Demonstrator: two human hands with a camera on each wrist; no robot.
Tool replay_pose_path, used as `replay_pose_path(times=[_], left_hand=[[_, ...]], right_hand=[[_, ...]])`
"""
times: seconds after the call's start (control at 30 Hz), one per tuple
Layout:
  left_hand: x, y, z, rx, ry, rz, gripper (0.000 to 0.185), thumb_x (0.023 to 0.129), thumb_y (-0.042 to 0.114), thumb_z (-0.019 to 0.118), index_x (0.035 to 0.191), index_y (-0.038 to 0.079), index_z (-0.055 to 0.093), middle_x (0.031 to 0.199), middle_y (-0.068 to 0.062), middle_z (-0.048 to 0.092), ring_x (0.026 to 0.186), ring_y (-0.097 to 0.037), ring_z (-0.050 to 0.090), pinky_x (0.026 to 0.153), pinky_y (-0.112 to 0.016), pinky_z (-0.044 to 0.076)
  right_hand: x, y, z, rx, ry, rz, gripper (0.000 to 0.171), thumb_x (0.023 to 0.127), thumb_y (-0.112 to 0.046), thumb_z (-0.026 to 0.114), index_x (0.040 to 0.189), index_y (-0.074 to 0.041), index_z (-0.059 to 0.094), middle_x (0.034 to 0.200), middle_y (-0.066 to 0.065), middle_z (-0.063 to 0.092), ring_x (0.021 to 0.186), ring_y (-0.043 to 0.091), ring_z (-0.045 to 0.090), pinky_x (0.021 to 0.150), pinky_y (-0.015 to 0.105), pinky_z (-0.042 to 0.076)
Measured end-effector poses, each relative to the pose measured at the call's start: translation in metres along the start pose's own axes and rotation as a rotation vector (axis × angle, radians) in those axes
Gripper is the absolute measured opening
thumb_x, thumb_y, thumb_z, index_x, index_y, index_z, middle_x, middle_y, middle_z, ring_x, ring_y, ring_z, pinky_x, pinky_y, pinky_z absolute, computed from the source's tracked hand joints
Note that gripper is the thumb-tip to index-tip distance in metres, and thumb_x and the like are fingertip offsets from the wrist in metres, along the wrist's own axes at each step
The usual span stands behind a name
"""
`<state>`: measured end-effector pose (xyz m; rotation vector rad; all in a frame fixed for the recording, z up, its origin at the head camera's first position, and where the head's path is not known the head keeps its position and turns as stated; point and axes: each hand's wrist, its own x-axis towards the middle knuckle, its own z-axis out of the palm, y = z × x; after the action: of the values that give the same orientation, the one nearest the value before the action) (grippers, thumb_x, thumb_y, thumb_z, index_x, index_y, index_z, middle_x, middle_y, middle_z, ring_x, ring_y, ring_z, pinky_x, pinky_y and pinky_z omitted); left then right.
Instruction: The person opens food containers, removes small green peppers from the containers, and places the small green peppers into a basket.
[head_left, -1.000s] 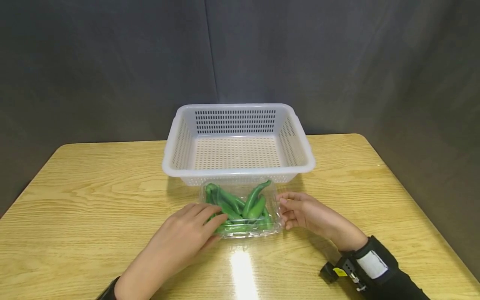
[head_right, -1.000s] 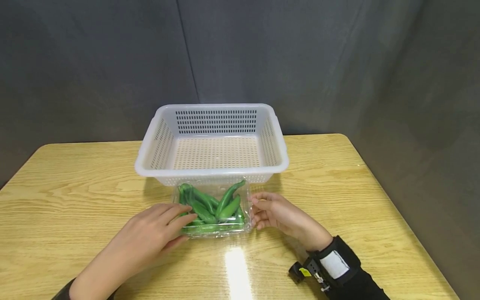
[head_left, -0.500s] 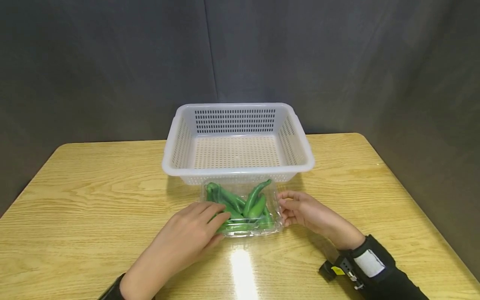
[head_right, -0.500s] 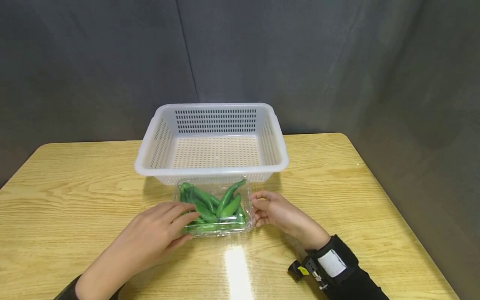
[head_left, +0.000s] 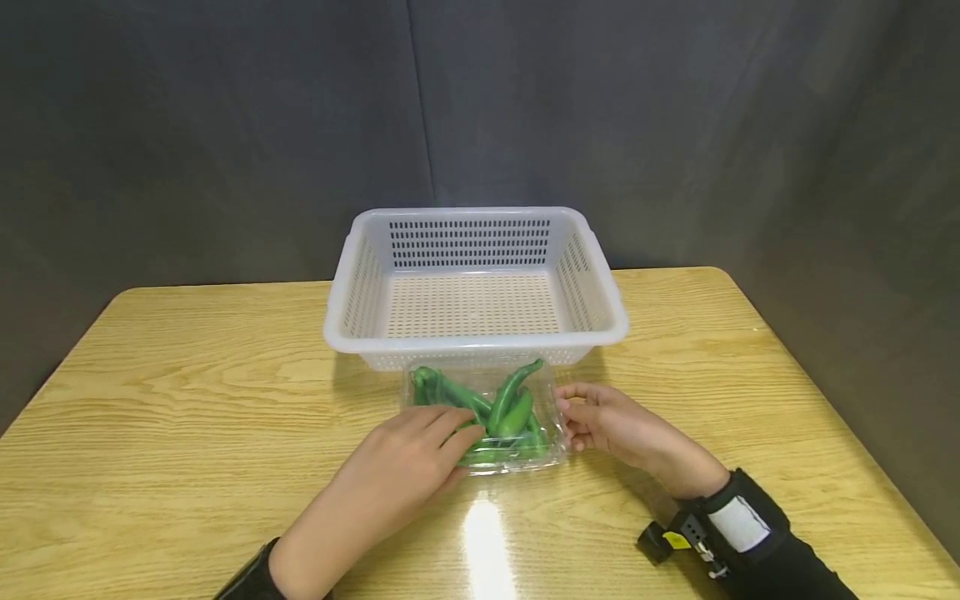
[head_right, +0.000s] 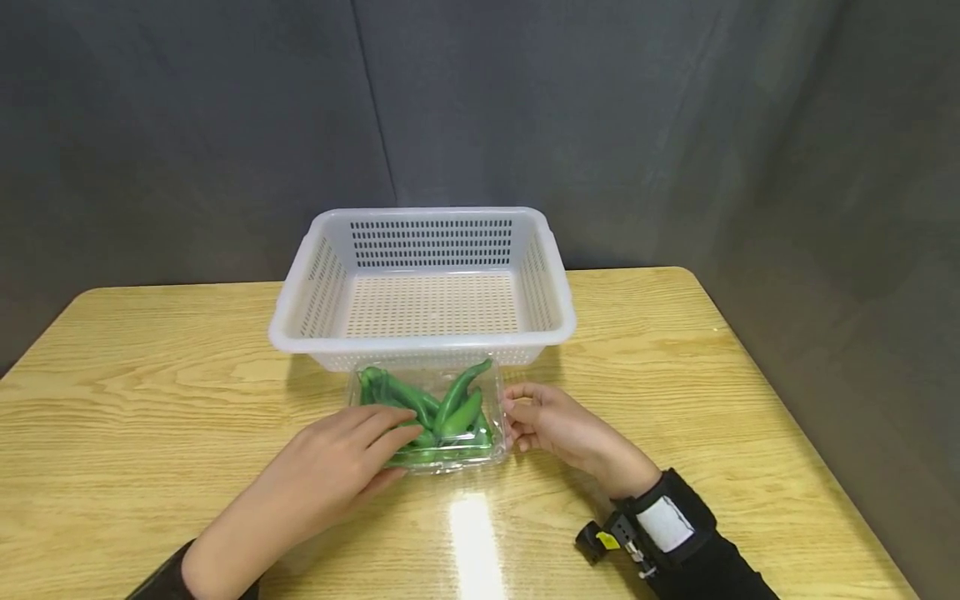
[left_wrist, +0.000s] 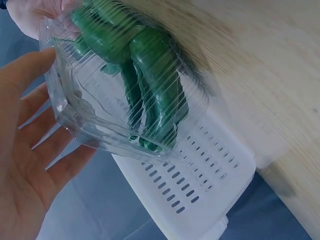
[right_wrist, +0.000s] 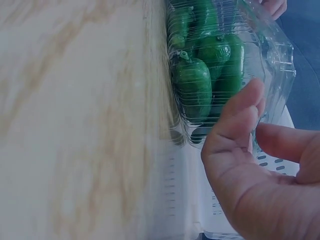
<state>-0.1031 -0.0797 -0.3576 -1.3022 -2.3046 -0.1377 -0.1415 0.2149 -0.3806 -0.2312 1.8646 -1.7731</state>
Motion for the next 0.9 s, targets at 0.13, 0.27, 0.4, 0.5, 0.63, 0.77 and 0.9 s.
replay_pose_path(times=[0.13, 0.27, 0.4, 0.5, 0.63, 0.77, 0.9], left_hand=[[0.001, 0.002, 0.001, -0.001, -0.011, -0.016, 0.039, 0.085, 0.027, 0.078, 0.116, 0.007, 0.068, 0.115, -0.005, 0.066, 0.108, -0.020, 0.063, 0.097, -0.033, 0.048], [0.003, 0.004, 0.001, 0.002, -0.031, -0.044, 0.042, 0.085, 0.031, 0.077, 0.118, 0.007, 0.067, 0.118, -0.005, 0.065, 0.110, -0.021, 0.062, 0.098, -0.034, 0.048], [0.006, 0.006, 0.002, 0.010, -0.049, -0.064, 0.045, 0.086, 0.034, 0.076, 0.121, 0.007, 0.066, 0.122, -0.005, 0.064, 0.112, -0.022, 0.061, 0.099, -0.035, 0.047], [0.009, 0.008, 0.002, 0.019, -0.057, -0.072, 0.046, 0.086, 0.034, 0.077, 0.121, 0.007, 0.066, 0.122, -0.006, 0.064, 0.113, -0.022, 0.061, 0.099, -0.035, 0.047], [0.011, 0.009, 0.002, 0.019, -0.067, -0.082, 0.049, 0.084, 0.036, 0.077, 0.121, 0.007, 0.066, 0.122, -0.007, 0.065, 0.112, -0.023, 0.061, 0.098, -0.036, 0.048], [0.016, 0.010, 0.002, 0.012, -0.086, -0.086, 0.049, 0.085, 0.039, 0.077, 0.120, 0.007, 0.067, 0.121, -0.007, 0.065, 0.112, -0.024, 0.062, 0.098, -0.036, 0.048], [0.021, 0.011, 0.002, 0.005, -0.098, -0.088, 0.048, 0.085, 0.041, 0.076, 0.120, 0.008, 0.068, 0.122, -0.008, 0.065, 0.113, -0.023, 0.062, 0.098, -0.036, 0.048]], right_hand=[[0.000, 0.000, 0.001, 0.002, -0.011, -0.010, 0.022, 0.104, -0.006, 0.039, 0.119, 0.010, 0.043, 0.083, 0.003, 0.053, 0.072, 0.010, 0.053, 0.064, 0.021, 0.044], [0.000, -0.001, 0.002, 0.006, -0.020, -0.017, 0.023, 0.104, -0.006, 0.039, 0.119, 0.012, 0.043, 0.083, 0.003, 0.053, 0.072, 0.010, 0.054, 0.065, 0.021, 0.044], [-0.001, -0.002, 0.002, 0.007, -0.014, -0.014, 0.024, 0.105, -0.006, 0.039, 0.120, 0.012, 0.043, 0.083, 0.002, 0.054, 0.072, 0.010, 0.054, 0.065, 0.021, 0.045], [-0.001, -0.002, 0.001, 0.002, -0.014, -0.014, 0.024, 0.105, -0.007, 0.039, 0.120, 0.012, 0.043, 0.083, 0.002, 0.053, 0.072, 0.010, 0.054, 0.065, 0.021, 0.045], [-0.001, -0.001, 0.001, 0.003, -0.014, -0.012, 0.026, 0.105, -0.008, 0.040, 0.121, 0.013, 0.043, 0.083, 0.002, 0.054, 0.072, 0.010, 0.054, 0.065, 0.021, 0.045], [-0.001, -0.002, 0.001, 0.005, -0.010, -0.009, 0.026, 0.104, -0.007, 0.041, 0.121, 0.013, 0.044, 0.082, 0.002, 0.055, 0.071, 0.010, 0.054, 0.064, 0.021, 0.045], [-0.001, -0.002, 0.001, 0.007, -0.007, -0.005, 0.026, 0.104, -0.007, 0.041, 0.121, 0.013, 0.044, 0.082, 0.002, 0.056, 0.071, 0.010, 0.054, 0.064, 0.021, 0.045]])
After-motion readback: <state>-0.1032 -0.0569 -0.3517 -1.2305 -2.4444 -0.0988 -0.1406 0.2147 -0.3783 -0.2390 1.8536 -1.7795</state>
